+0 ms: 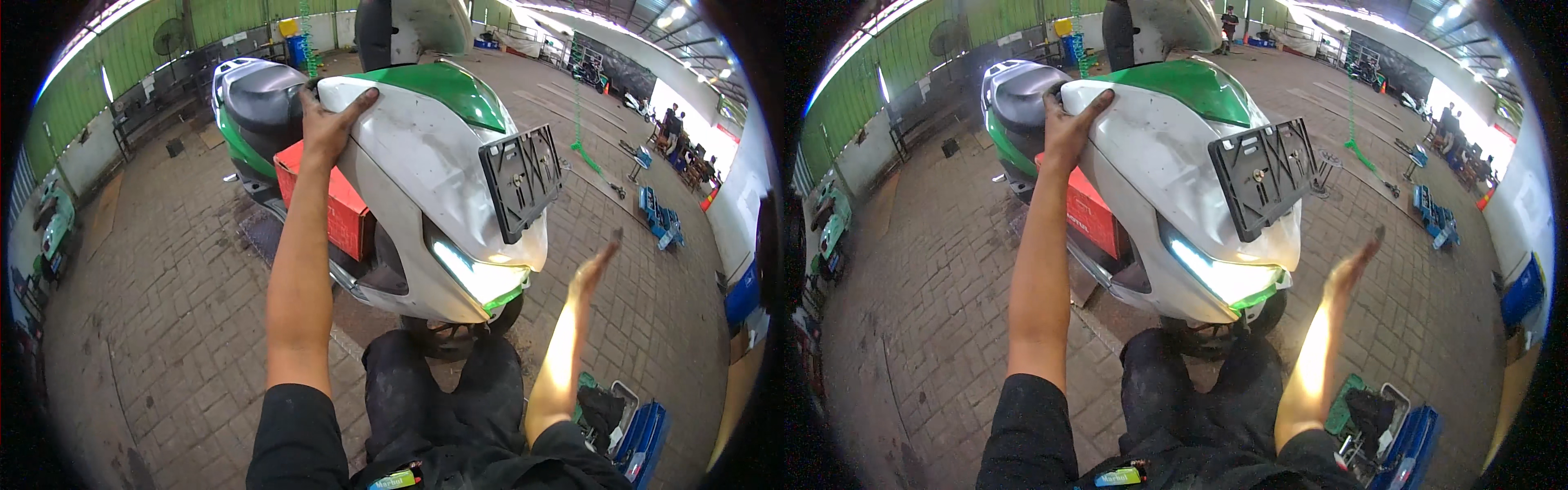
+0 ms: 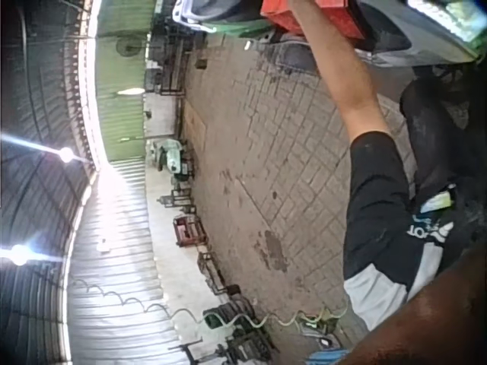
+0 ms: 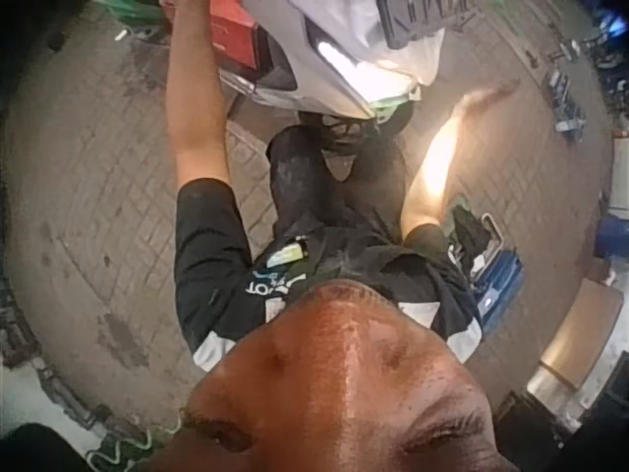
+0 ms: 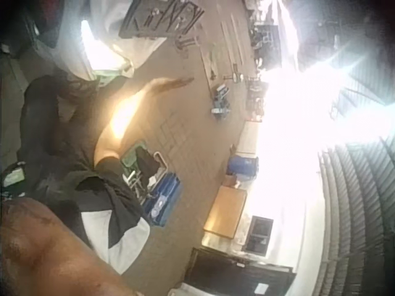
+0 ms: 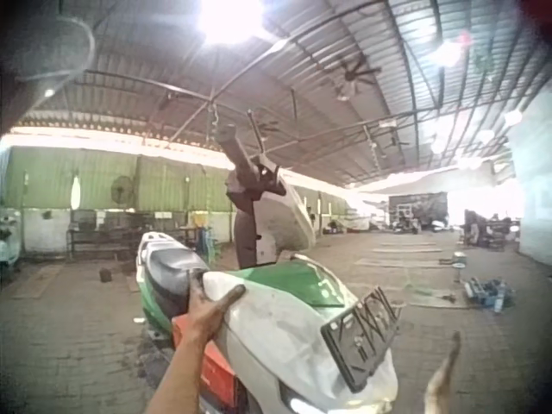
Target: The person works on the body panels of a scooter, using a screwdriver to remove and adjust internal components, then positions and attaches a white and green front fairing before securing a license plate bracket.
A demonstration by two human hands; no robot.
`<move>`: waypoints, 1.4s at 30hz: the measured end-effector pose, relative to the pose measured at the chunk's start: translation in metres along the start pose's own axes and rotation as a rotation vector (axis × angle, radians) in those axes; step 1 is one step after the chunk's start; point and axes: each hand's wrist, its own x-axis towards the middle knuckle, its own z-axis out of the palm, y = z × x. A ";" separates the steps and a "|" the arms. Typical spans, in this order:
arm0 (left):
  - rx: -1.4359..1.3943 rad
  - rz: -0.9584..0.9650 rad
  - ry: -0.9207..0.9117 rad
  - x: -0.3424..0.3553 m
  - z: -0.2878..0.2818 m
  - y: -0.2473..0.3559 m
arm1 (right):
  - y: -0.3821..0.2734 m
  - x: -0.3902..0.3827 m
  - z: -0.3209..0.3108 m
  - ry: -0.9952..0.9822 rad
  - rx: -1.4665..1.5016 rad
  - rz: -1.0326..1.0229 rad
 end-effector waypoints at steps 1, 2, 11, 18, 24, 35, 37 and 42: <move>0.011 -0.024 0.019 0.000 0.002 -0.007 | 0.014 -0.016 0.020 -0.117 -0.052 0.211; 0.015 -0.044 0.038 0.002 0.005 -0.011 | 0.031 -0.021 0.029 -0.098 -0.059 0.209; -0.159 0.015 0.036 -0.004 -0.003 0.002 | 0.001 -0.024 0.033 -0.184 0.158 0.286; -0.091 -0.032 0.003 -0.009 0.008 0.008 | 0.018 -0.031 0.022 -0.433 0.005 0.008; -0.001 -0.018 -0.006 -0.014 -0.003 0.018 | 0.043 -0.122 -0.111 -0.304 0.057 0.406; -0.783 -0.233 -0.264 -0.229 0.096 0.101 | -0.085 -0.078 -0.074 -0.563 0.048 0.131; -0.850 -0.342 -0.179 -0.249 0.113 0.116 | -0.136 -0.038 -0.018 -0.689 0.106 -0.256; -0.980 -0.474 -0.143 -0.253 0.134 0.125 | -0.182 0.008 0.075 -0.872 -0.069 -0.439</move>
